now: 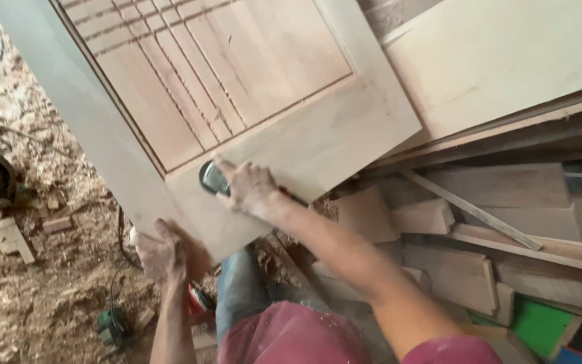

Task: The person uses an orbital sander to smooth the surface of a large wooden door panel. They move the sander across the flat areas and along the edges, then flip the door to sand the other side.

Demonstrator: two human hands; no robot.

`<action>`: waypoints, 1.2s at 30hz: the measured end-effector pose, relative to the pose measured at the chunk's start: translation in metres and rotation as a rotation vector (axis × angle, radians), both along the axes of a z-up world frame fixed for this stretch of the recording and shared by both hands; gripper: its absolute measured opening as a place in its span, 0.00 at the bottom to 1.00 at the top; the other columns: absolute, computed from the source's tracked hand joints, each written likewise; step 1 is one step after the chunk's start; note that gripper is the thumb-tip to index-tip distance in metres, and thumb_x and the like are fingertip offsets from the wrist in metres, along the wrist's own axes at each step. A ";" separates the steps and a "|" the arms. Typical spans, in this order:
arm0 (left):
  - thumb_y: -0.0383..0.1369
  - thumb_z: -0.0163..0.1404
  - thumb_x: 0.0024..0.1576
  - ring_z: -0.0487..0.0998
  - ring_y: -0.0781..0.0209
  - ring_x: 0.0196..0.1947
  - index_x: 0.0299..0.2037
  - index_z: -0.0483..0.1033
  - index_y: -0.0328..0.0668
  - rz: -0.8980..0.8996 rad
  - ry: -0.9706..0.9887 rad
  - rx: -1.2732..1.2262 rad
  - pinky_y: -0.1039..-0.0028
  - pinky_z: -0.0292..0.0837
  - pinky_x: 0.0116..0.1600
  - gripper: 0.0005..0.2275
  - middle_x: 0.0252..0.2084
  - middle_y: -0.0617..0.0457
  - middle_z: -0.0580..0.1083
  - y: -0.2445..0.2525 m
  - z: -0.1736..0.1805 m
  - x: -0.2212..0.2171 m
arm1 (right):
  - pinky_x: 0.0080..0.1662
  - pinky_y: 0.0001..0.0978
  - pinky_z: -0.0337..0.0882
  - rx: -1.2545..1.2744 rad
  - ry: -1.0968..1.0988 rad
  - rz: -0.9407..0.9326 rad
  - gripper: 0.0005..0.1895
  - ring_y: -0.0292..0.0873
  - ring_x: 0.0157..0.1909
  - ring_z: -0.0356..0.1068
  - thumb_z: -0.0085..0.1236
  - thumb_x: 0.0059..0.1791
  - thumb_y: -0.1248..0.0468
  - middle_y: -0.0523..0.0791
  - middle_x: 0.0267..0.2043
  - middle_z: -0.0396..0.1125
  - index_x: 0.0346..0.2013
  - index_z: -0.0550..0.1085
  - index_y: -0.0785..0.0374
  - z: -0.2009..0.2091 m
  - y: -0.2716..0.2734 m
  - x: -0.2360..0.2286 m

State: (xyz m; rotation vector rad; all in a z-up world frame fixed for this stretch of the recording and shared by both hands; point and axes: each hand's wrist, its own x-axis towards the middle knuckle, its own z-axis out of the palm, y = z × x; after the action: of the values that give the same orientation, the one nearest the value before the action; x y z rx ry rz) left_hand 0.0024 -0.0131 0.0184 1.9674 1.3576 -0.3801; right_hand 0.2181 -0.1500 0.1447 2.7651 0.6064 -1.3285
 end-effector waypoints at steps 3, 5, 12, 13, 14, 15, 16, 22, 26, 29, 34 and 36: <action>0.59 0.42 0.65 0.78 0.39 0.43 0.68 0.58 0.28 -0.097 -0.003 0.143 0.49 0.76 0.43 0.37 0.48 0.33 0.73 0.002 0.003 0.004 | 0.37 0.44 0.77 -0.003 -0.042 -0.011 0.48 0.53 0.37 0.75 0.63 0.45 0.48 0.56 0.38 0.70 0.74 0.51 0.52 -0.008 -0.014 0.010; 0.59 0.42 0.63 0.78 0.39 0.43 0.68 0.58 0.26 -0.090 0.040 0.117 0.50 0.76 0.43 0.38 0.48 0.34 0.73 0.003 0.009 0.015 | 0.33 0.42 0.77 -0.084 -0.009 -0.069 0.48 0.50 0.34 0.73 0.62 0.46 0.48 0.55 0.37 0.69 0.75 0.49 0.51 -0.011 -0.039 0.027; 0.68 0.41 0.57 0.75 0.35 0.48 0.69 0.57 0.25 -0.086 0.151 0.021 0.45 0.73 0.45 0.47 0.48 0.33 0.71 -0.002 0.072 0.052 | 0.37 0.47 0.77 -0.181 -0.144 -0.292 0.47 0.52 0.35 0.73 0.61 0.43 0.46 0.53 0.38 0.72 0.74 0.54 0.47 -0.010 -0.154 0.094; 0.68 0.41 0.59 0.74 0.34 0.49 0.69 0.57 0.23 -0.117 0.120 0.045 0.44 0.72 0.47 0.47 0.48 0.32 0.71 -0.002 0.080 0.061 | 0.41 0.50 0.76 -0.196 -0.170 -0.329 0.48 0.54 0.39 0.74 0.62 0.42 0.46 0.54 0.40 0.73 0.74 0.54 0.46 -0.012 -0.167 0.105; 0.68 0.41 0.59 0.74 0.34 0.50 0.69 0.57 0.23 -0.075 0.139 0.039 0.44 0.72 0.48 0.47 0.48 0.32 0.72 -0.006 0.087 0.069 | 0.46 0.53 0.75 -0.209 -0.192 -0.362 0.48 0.56 0.42 0.75 0.62 0.42 0.45 0.55 0.42 0.74 0.74 0.55 0.45 -0.014 -0.180 0.114; 0.68 0.40 0.58 0.74 0.34 0.51 0.69 0.57 0.23 -0.033 0.158 0.032 0.44 0.72 0.49 0.47 0.48 0.33 0.72 -0.010 0.097 0.073 | 0.49 0.53 0.75 -0.218 -0.226 -0.371 0.48 0.58 0.44 0.75 0.62 0.41 0.44 0.56 0.44 0.74 0.73 0.56 0.46 -0.016 -0.193 0.121; 0.67 0.40 0.58 0.74 0.34 0.52 0.69 0.57 0.24 0.007 0.176 0.027 0.44 0.71 0.51 0.47 0.48 0.33 0.72 -0.012 0.106 0.079 | 0.51 0.53 0.74 -0.225 -0.261 -0.382 0.48 0.59 0.47 0.75 0.63 0.41 0.43 0.57 0.46 0.74 0.73 0.56 0.46 -0.018 -0.205 0.128; 0.67 0.48 0.55 0.79 0.39 0.48 0.66 0.59 0.25 0.114 0.060 -0.087 0.52 0.77 0.51 0.46 0.47 0.34 0.76 -0.013 0.127 0.103 | 0.51 0.56 0.71 -0.135 -0.486 -0.333 0.46 0.63 0.51 0.72 0.66 0.39 0.43 0.58 0.53 0.71 0.67 0.61 0.52 -0.018 -0.266 0.164; 0.67 0.49 0.58 0.80 0.39 0.47 0.67 0.61 0.25 0.108 0.030 0.065 0.53 0.78 0.51 0.45 0.48 0.34 0.77 -0.021 0.122 0.105 | 0.57 0.57 0.69 -0.405 -0.285 -0.547 0.40 0.62 0.54 0.72 0.62 0.43 0.43 0.54 0.51 0.73 0.69 0.63 0.43 -0.016 -0.281 0.186; 0.64 0.49 0.56 0.81 0.40 0.45 0.65 0.62 0.25 0.140 0.019 -0.023 0.54 0.78 0.48 0.43 0.45 0.35 0.77 -0.017 0.118 0.100 | 0.54 0.55 0.71 -0.380 -0.388 -0.536 0.45 0.64 0.52 0.71 0.66 0.42 0.44 0.60 0.50 0.71 0.70 0.62 0.50 -0.014 -0.293 0.200; 0.59 0.50 0.62 0.79 0.36 0.46 0.68 0.64 0.28 -0.056 0.009 0.057 0.49 0.75 0.48 0.38 0.48 0.33 0.75 -0.015 0.104 0.073 | 0.55 0.51 0.72 -0.262 -0.441 -0.579 0.40 0.60 0.52 0.73 0.67 0.40 0.44 0.56 0.50 0.73 0.64 0.68 0.51 -0.015 -0.285 0.210; 0.60 0.50 0.61 0.78 0.35 0.46 0.70 0.64 0.30 -0.142 0.060 0.130 0.48 0.75 0.47 0.39 0.49 0.33 0.75 -0.012 0.088 0.064 | 0.55 0.51 0.73 -0.218 -0.404 -0.528 0.40 0.60 0.52 0.73 0.67 0.40 0.44 0.56 0.50 0.73 0.64 0.68 0.50 -0.018 -0.259 0.199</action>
State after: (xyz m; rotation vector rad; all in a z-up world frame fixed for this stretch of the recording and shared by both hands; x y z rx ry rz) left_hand 0.0663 -0.0253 0.1060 2.1832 1.3125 -0.4290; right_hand 0.4172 -0.4088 0.1264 2.9732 -0.2875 -0.7605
